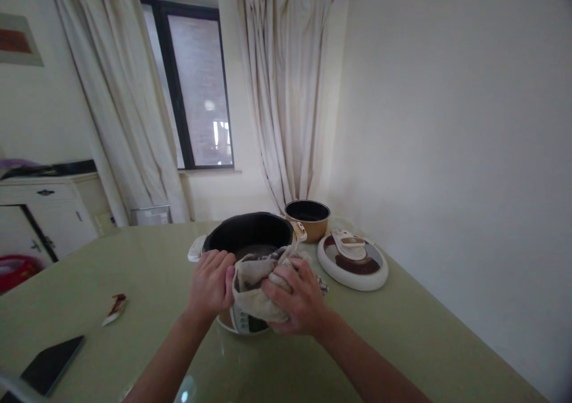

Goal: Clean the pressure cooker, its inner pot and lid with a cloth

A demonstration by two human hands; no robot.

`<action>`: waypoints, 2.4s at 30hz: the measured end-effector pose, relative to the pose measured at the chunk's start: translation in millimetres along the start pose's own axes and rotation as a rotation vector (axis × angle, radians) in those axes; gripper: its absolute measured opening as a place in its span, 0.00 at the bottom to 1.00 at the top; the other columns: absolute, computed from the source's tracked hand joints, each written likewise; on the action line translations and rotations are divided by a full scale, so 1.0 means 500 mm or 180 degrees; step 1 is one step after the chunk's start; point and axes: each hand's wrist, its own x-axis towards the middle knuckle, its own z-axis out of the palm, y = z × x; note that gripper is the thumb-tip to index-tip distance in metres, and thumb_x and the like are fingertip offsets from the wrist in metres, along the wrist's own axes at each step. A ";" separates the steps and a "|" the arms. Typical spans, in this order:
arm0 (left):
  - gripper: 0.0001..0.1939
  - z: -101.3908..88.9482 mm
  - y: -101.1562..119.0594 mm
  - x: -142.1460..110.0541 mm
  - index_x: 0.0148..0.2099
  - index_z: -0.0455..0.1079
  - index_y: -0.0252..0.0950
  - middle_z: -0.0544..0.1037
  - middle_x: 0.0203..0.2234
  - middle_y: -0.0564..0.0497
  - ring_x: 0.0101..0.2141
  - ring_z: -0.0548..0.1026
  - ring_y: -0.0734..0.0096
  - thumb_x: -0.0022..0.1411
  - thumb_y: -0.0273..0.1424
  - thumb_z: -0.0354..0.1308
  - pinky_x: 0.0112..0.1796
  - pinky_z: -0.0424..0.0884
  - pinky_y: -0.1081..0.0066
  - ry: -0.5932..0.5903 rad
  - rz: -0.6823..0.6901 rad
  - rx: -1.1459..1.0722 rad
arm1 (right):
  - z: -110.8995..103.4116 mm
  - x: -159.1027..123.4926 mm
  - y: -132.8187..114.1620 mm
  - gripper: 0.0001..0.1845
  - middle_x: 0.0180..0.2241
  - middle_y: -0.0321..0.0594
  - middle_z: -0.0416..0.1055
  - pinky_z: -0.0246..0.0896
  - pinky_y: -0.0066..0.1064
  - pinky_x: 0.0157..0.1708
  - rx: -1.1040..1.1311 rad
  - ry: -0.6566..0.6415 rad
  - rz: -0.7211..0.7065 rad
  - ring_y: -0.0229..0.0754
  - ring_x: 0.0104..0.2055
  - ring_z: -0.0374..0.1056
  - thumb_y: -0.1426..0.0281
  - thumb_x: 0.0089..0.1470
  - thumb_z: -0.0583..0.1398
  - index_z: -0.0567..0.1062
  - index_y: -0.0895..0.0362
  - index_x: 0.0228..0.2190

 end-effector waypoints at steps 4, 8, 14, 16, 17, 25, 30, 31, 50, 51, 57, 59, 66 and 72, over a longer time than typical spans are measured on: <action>0.14 0.001 0.051 -0.001 0.34 0.64 0.43 0.70 0.25 0.49 0.32 0.67 0.58 0.74 0.28 0.46 0.38 0.63 0.57 0.0232 0.0064 0.0435 | -0.014 -0.011 0.041 0.24 0.50 0.47 0.72 0.64 0.51 0.54 0.0298 0.0531 0.0719 0.55 0.52 0.67 0.58 0.58 0.63 0.75 0.53 0.54; 0.12 0.006 0.095 0.004 0.35 0.66 0.42 0.70 0.26 0.49 0.32 0.67 0.56 0.73 0.27 0.49 0.39 0.63 0.56 0.0270 -0.0039 0.0679 | -0.013 0.002 0.015 0.15 0.44 0.44 0.72 0.66 0.46 0.47 0.0493 0.0807 0.1531 0.52 0.46 0.67 0.66 0.56 0.62 0.74 0.52 0.46; 0.13 0.035 0.132 0.016 0.34 0.68 0.41 0.71 0.26 0.47 0.32 0.68 0.55 0.73 0.27 0.49 0.41 0.64 0.56 0.0315 -0.0230 0.0789 | 0.015 0.001 -0.055 0.24 0.45 0.47 0.74 0.63 0.54 0.54 0.0373 0.0721 0.0901 0.56 0.47 0.70 0.61 0.55 0.61 0.72 0.54 0.53; 0.13 0.047 0.149 0.025 0.35 0.69 0.41 0.73 0.27 0.47 0.32 0.69 0.55 0.74 0.27 0.49 0.41 0.64 0.56 0.0358 -0.0360 0.0825 | 0.015 -0.012 -0.029 0.25 0.45 0.47 0.75 0.63 0.54 0.54 0.0315 0.0652 0.0698 0.56 0.47 0.70 0.58 0.57 0.61 0.72 0.54 0.53; 0.13 0.051 0.157 0.029 0.35 0.70 0.41 0.73 0.27 0.47 0.32 0.70 0.55 0.74 0.27 0.49 0.42 0.64 0.56 0.0376 -0.0427 0.0840 | 0.013 -0.021 -0.006 0.25 0.45 0.47 0.75 0.64 0.54 0.54 0.0278 0.0624 0.0664 0.56 0.47 0.70 0.56 0.58 0.60 0.73 0.54 0.53; 0.07 0.011 0.081 0.037 0.45 0.73 0.37 0.81 0.36 0.47 0.36 0.76 0.61 0.74 0.28 0.53 0.40 0.67 0.62 0.0302 0.0330 0.0290 | 0.003 -0.059 0.092 0.06 0.35 0.40 0.73 0.68 0.40 0.39 0.0513 0.0917 0.1901 0.48 0.38 0.70 0.66 0.61 0.60 0.73 0.53 0.41; 0.15 0.007 0.028 0.036 0.32 0.68 0.41 0.73 0.24 0.49 0.29 0.72 0.58 0.74 0.28 0.50 0.36 0.64 0.59 0.0276 0.0561 0.0808 | 0.029 -0.021 -0.029 0.20 0.46 0.49 0.75 0.65 0.51 0.48 0.0236 0.0863 0.1303 0.56 0.47 0.69 0.57 0.58 0.61 0.75 0.54 0.48; 0.16 0.010 0.028 0.036 0.31 0.68 0.41 0.72 0.23 0.50 0.28 0.71 0.59 0.74 0.27 0.49 0.36 0.65 0.59 0.0254 0.0577 0.0892 | 0.035 -0.014 -0.050 0.23 0.47 0.49 0.76 0.64 0.52 0.49 0.0167 0.0661 0.1032 0.57 0.48 0.69 0.54 0.58 0.61 0.76 0.53 0.50; 0.18 0.044 0.077 0.044 0.29 0.68 0.42 0.74 0.23 0.49 0.28 0.73 0.61 0.74 0.29 0.49 0.38 0.64 0.59 0.0176 0.0231 0.1008 | 0.079 -0.066 -0.007 0.25 0.50 0.53 0.73 0.71 0.57 0.50 -0.0142 0.0985 0.1558 0.61 0.51 0.70 0.54 0.59 0.63 0.76 0.53 0.54; 0.18 0.040 0.074 0.045 0.30 0.69 0.42 0.75 0.23 0.49 0.29 0.74 0.60 0.74 0.29 0.48 0.38 0.64 0.59 0.0092 0.0208 0.0972 | 0.088 -0.070 -0.030 0.28 0.51 0.53 0.74 0.70 0.60 0.50 -0.0325 0.0789 0.1293 0.63 0.51 0.70 0.50 0.57 0.64 0.77 0.51 0.55; 0.24 -0.002 0.018 0.081 0.32 0.75 0.41 0.80 0.26 0.48 0.31 0.77 0.59 0.78 0.40 0.47 0.37 0.65 0.60 -0.0957 0.0160 0.0337 | 0.123 -0.146 -0.063 0.17 0.42 0.31 0.84 0.74 0.51 0.56 -0.0125 -0.0022 -0.0068 0.52 0.44 0.78 0.59 0.55 0.67 0.82 0.37 0.48; 0.25 -0.011 -0.004 0.092 0.36 0.77 0.41 0.82 0.31 0.48 0.37 0.80 0.58 0.80 0.43 0.45 0.43 0.68 0.60 -0.1120 0.0099 0.0057 | 0.122 -0.161 -0.050 0.17 0.36 0.28 0.84 0.75 0.46 0.55 0.0174 -0.0055 -0.0369 0.47 0.41 0.79 0.67 0.55 0.65 0.82 0.37 0.45; 0.28 -0.008 -0.026 0.090 0.35 0.79 0.43 0.85 0.32 0.48 0.38 0.82 0.59 0.80 0.44 0.42 0.46 0.71 0.60 -0.1287 -0.0298 -0.0149 | 0.070 -0.040 -0.016 0.13 0.44 0.38 0.84 0.70 0.52 0.59 -0.0126 0.0102 -0.0069 0.55 0.52 0.77 0.55 0.58 0.65 0.83 0.43 0.44; 0.29 -0.012 -0.032 0.088 0.37 0.81 0.43 0.86 0.33 0.47 0.39 0.83 0.58 0.79 0.43 0.41 0.48 0.73 0.58 -0.1255 -0.0430 -0.0415 | 0.049 -0.021 -0.006 0.32 0.49 0.46 0.81 0.67 0.61 0.58 -0.0178 0.0095 0.0416 0.61 0.52 0.73 0.45 0.55 0.66 0.79 0.47 0.56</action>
